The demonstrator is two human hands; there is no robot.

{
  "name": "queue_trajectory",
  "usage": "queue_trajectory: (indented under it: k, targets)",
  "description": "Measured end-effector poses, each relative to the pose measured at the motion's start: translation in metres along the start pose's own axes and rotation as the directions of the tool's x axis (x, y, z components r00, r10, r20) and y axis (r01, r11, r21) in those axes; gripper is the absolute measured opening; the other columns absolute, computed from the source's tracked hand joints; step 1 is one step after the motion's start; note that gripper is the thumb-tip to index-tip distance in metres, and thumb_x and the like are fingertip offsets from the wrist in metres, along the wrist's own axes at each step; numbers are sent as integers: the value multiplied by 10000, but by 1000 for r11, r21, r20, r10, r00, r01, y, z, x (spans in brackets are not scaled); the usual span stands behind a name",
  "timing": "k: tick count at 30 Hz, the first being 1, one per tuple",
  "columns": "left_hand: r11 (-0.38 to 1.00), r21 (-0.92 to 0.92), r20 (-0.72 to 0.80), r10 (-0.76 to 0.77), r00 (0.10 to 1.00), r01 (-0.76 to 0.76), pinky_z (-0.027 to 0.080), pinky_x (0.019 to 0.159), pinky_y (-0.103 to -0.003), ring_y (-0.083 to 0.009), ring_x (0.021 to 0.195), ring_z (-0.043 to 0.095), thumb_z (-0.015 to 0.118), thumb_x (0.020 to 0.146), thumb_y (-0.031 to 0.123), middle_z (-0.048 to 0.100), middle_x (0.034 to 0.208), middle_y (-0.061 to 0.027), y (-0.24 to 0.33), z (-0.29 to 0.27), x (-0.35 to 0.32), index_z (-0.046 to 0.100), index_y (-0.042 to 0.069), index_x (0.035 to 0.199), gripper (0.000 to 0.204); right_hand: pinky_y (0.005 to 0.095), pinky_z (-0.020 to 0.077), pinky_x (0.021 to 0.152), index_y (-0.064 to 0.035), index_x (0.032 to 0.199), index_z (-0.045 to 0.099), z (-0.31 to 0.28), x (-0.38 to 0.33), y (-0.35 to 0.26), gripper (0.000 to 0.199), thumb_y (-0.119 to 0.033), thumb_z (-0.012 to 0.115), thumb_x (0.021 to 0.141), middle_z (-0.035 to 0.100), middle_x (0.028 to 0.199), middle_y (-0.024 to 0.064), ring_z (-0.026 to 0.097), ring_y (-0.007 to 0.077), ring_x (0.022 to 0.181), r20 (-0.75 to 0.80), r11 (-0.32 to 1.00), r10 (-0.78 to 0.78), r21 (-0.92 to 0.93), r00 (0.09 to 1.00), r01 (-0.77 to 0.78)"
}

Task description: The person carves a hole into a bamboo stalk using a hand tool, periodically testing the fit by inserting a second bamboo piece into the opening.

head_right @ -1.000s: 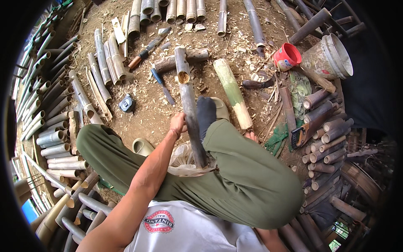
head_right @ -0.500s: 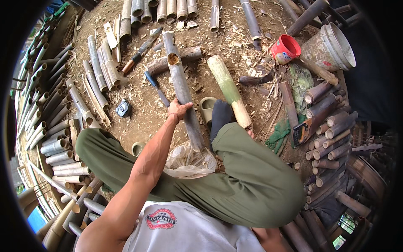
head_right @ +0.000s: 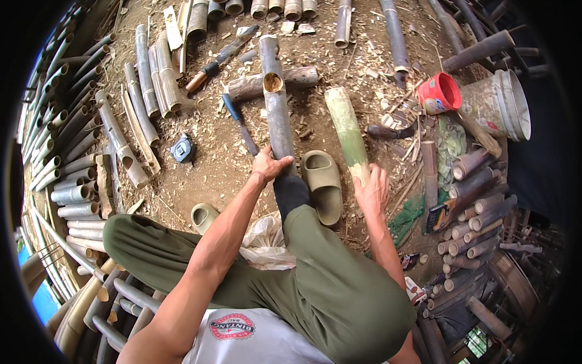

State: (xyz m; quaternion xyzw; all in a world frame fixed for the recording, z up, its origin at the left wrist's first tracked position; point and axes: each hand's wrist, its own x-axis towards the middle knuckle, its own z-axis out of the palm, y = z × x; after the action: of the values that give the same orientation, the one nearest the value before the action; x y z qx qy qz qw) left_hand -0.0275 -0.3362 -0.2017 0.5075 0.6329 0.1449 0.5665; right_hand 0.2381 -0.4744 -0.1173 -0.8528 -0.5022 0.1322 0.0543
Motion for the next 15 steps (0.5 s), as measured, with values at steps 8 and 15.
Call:
queue_trajectory:
  k: [8, 15]
  targets:
    - [915, 317, -523, -49, 851, 248, 497, 846, -466, -386, 955, 651, 736, 784, 506, 676, 1051, -202, 9, -98, 87, 584, 17, 1104, 604, 521, 469, 925, -78, 1485, 239, 59, 86, -23, 978, -273, 803, 710, 512, 1226, 259, 532, 449, 1112, 29, 990, 121, 73, 992, -123]
    - [979, 140, -497, -63, 866, 151, 545, 654, -362, -231, 656, 691, 626, 798, 260, 689, 851, -187, -25, -130, 124, 610, -29, 972, 338, 373, 377, 1079, 23, 1493, 231, -7, 26, -57, 1012, -294, 808, 723, 476, 1386, 180, 482, 262, 1268, 418, 545, -179, 796, 891, -264]
